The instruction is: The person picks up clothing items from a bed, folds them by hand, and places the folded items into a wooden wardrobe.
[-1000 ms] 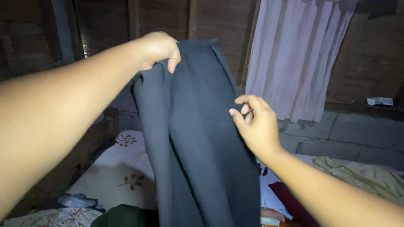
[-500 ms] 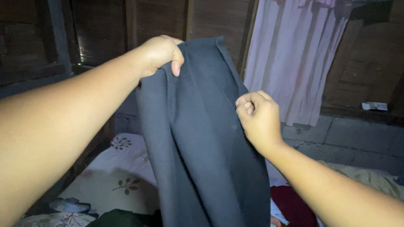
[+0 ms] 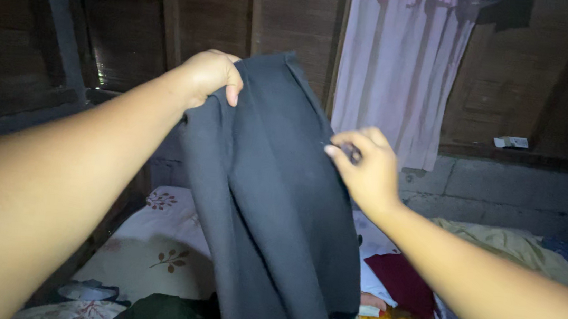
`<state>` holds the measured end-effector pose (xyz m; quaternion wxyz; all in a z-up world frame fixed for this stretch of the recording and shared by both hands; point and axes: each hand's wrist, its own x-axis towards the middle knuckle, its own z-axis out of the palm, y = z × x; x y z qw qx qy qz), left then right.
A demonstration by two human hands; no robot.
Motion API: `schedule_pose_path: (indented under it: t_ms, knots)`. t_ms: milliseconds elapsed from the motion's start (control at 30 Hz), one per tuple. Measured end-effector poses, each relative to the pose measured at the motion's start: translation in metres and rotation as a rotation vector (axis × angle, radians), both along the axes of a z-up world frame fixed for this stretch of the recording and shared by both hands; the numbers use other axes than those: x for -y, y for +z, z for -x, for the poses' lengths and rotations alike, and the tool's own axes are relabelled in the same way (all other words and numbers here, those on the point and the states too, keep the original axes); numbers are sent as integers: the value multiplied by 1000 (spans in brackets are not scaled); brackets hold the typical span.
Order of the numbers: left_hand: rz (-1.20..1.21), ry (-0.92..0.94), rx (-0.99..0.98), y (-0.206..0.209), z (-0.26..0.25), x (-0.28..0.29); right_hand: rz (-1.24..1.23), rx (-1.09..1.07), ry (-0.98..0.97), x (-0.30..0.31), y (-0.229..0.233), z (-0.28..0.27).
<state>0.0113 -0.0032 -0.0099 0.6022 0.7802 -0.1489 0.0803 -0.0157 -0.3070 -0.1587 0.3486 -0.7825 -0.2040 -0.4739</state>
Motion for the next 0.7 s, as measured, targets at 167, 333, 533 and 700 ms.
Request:
schedule_pose_path:
  t_ms: [167, 333, 533, 700]
  knots:
    - [-37, -7, 37, 4, 4, 11, -27, 92, 150, -21, 23, 24]
    - [-76, -19, 131, 9, 5, 12, -49, 112, 175, -22, 27, 16]
    - [-51, -29, 99, 8, 13, 13, 126, 276, 59, -19, 25, -2]
    - [39, -34, 18, 5, 17, -2, 160, -199, -353, 40, -31, -60]
